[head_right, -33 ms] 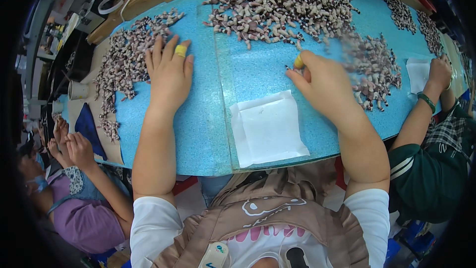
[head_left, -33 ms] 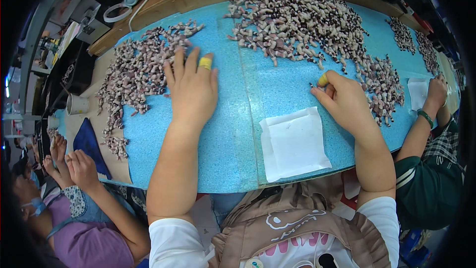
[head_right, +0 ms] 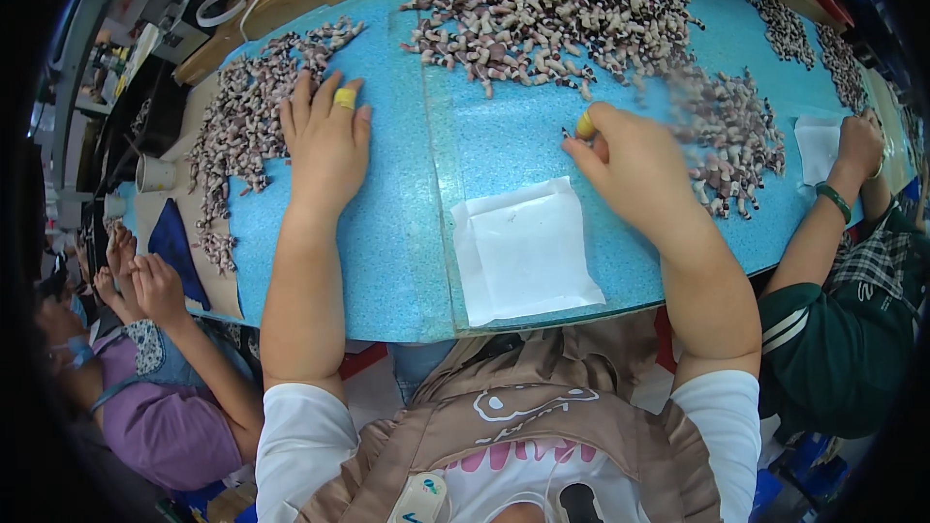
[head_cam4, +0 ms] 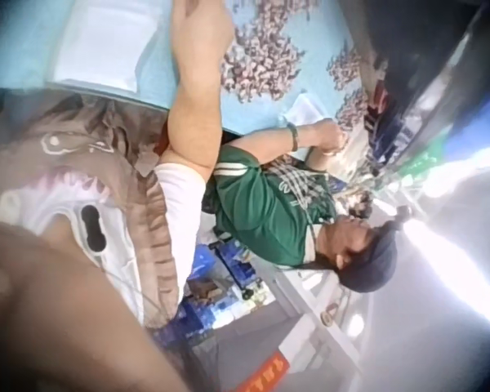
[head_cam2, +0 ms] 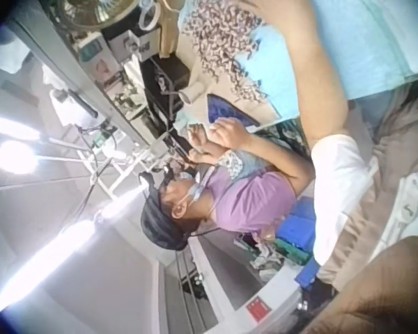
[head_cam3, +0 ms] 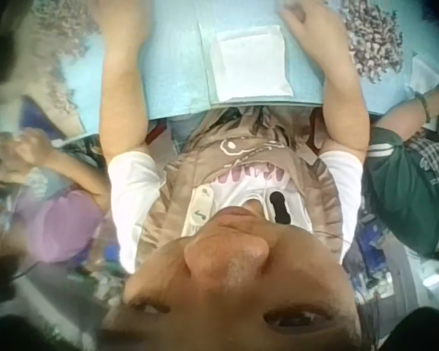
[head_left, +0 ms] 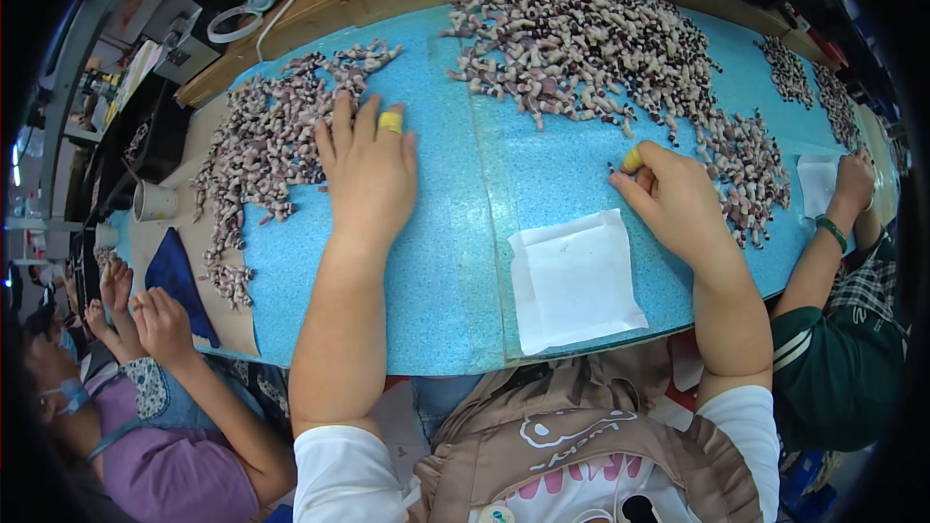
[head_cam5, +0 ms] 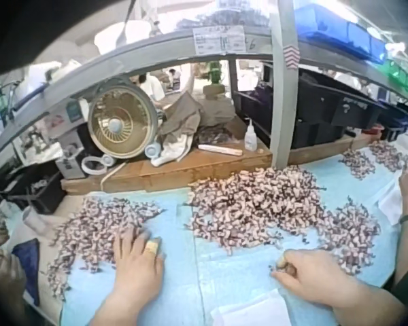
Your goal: The person assembles small doll parts by pressing limb pieces together by hand, then sorts and arranges the parts across the table.
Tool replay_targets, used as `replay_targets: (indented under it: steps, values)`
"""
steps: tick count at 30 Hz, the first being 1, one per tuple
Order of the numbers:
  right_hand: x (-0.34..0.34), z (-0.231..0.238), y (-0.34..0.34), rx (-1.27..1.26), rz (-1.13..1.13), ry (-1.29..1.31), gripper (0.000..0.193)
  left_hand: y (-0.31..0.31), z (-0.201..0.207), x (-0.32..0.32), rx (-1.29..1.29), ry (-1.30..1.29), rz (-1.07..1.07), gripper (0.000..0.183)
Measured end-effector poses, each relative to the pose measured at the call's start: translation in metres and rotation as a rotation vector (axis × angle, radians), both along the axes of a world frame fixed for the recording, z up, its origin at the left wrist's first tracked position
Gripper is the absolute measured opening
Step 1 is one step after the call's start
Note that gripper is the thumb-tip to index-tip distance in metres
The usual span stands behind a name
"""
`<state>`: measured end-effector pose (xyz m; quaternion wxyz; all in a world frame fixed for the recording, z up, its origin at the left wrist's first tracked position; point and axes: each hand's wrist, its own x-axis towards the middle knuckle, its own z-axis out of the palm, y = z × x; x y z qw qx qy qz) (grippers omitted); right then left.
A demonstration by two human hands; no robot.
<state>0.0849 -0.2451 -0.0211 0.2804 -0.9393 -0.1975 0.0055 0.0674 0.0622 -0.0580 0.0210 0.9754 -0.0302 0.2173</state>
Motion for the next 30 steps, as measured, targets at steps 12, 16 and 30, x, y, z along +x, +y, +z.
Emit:
replay_targets:
  steps: [12, 16, 30]
  values:
    - [0.007, -0.007, -0.009, 0.117, 0.002, -0.211, 0.016, -0.012, 0.007, 0.022, -0.021, -0.081, 0.037, 0.034]
    - [0.008, 0.001, -0.008, 0.241, -0.035, -0.044, 0.021, -0.001, -0.002, 0.069, -0.199, -0.109, -0.159, 0.033]
    - [0.015, -0.016, -0.008, 0.446, 0.053, -0.056, 0.016, -0.016, 0.014, 0.129, -0.336, -0.036, -0.178, 0.033]
